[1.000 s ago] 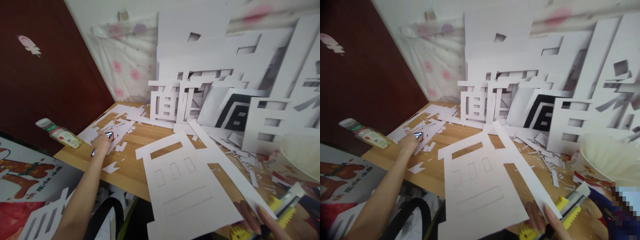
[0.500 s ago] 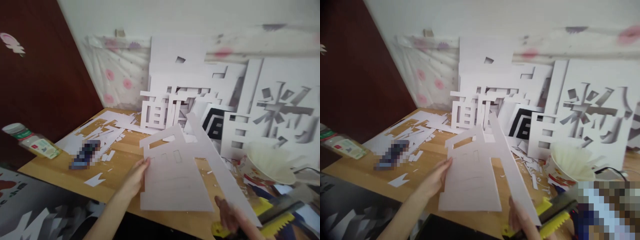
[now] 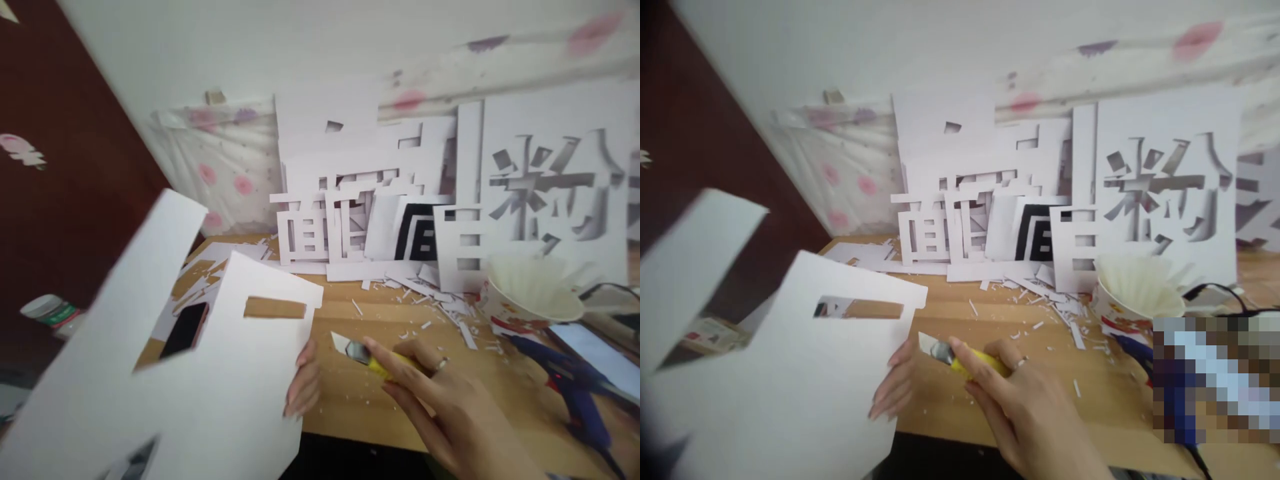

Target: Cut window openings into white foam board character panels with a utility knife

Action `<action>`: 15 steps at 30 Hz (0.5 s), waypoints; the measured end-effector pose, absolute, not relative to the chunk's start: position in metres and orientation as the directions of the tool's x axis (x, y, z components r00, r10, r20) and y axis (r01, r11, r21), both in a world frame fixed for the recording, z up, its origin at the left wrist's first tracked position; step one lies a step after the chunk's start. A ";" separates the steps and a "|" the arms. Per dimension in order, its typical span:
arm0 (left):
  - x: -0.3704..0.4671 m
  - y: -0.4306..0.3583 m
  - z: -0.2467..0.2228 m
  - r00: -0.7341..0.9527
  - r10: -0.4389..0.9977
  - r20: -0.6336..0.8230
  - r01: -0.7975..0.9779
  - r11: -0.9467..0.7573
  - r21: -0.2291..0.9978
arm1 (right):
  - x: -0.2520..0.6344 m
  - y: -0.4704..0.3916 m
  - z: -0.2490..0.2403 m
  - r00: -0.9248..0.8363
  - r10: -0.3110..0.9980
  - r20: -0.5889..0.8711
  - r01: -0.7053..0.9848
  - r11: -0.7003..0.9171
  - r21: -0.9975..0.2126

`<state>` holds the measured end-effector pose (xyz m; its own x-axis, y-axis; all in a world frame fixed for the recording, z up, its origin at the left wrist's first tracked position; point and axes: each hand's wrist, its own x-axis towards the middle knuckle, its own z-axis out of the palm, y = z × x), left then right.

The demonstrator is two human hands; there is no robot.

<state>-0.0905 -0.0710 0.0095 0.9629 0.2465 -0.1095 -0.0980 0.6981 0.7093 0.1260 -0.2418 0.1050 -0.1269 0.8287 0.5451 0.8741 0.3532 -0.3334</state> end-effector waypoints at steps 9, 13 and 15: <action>-0.078 -0.087 0.040 0.925 -0.347 0.154 0.158 0.721 0.674 | 0.119 -0.239 0.115 -0.244 0.777 0.580 0.934 0.349 -0.074; -0.081 -0.088 0.033 0.948 -0.317 0.013 0.223 0.696 0.682 | 0.119 -0.243 0.114 -0.238 0.798 0.553 0.936 0.342 -0.090; -0.081 -0.088 0.033 0.946 -0.322 0.037 0.214 0.706 0.675 | 0.120 -0.244 0.113 -0.237 0.817 0.526 0.936 0.336 -0.100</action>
